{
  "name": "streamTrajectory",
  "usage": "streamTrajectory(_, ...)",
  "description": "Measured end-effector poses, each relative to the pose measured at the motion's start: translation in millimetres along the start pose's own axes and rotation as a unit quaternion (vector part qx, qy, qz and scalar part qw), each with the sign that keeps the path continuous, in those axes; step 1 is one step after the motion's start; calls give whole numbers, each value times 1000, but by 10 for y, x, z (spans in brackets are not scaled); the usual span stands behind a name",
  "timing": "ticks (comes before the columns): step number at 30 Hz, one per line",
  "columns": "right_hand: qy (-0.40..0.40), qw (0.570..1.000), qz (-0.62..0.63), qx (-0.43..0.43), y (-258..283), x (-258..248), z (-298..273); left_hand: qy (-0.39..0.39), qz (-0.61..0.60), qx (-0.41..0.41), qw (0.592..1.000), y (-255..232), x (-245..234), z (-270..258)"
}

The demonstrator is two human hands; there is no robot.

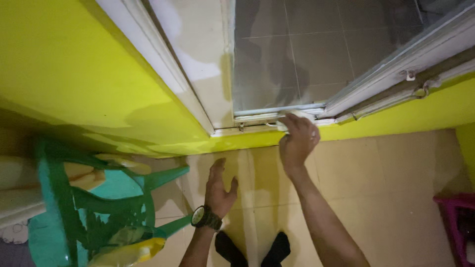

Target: The person cleans the white window frame using a white cloth. They wipe the bottom track and the vertical side of the frame, moving the cloth along the surface to remove dirt.

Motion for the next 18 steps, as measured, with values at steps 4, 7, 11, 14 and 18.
streamTrajectory(4,25,999,11,-19,369,177,-141,16,19,9,1000,2,-38,-6)
streamTrajectory(7,47,998,26,-34,595,258,-234,2,6,26,1000,27,-82,2)
streamTrajectory(11,34,996,30,-74,657,237,-265,12,3,19,1000,42,-111,-18)
streamTrajectory(14,29,999,13,-42,411,156,-149,23,4,3,1000,83,-105,-7)
streamTrajectory(18,-7,1000,-18,7,-6,-91,50,8,-7,52,999,107,-45,-18)
Point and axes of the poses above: each hand's wrist, its own z-axis towards the middle knuckle, its own x-axis out of the palm, y = z × x, the point moved 4 cm from there along z, towards the middle knuckle, and after that the axes turned 11 degrees about -y, right-handed, at the moved point
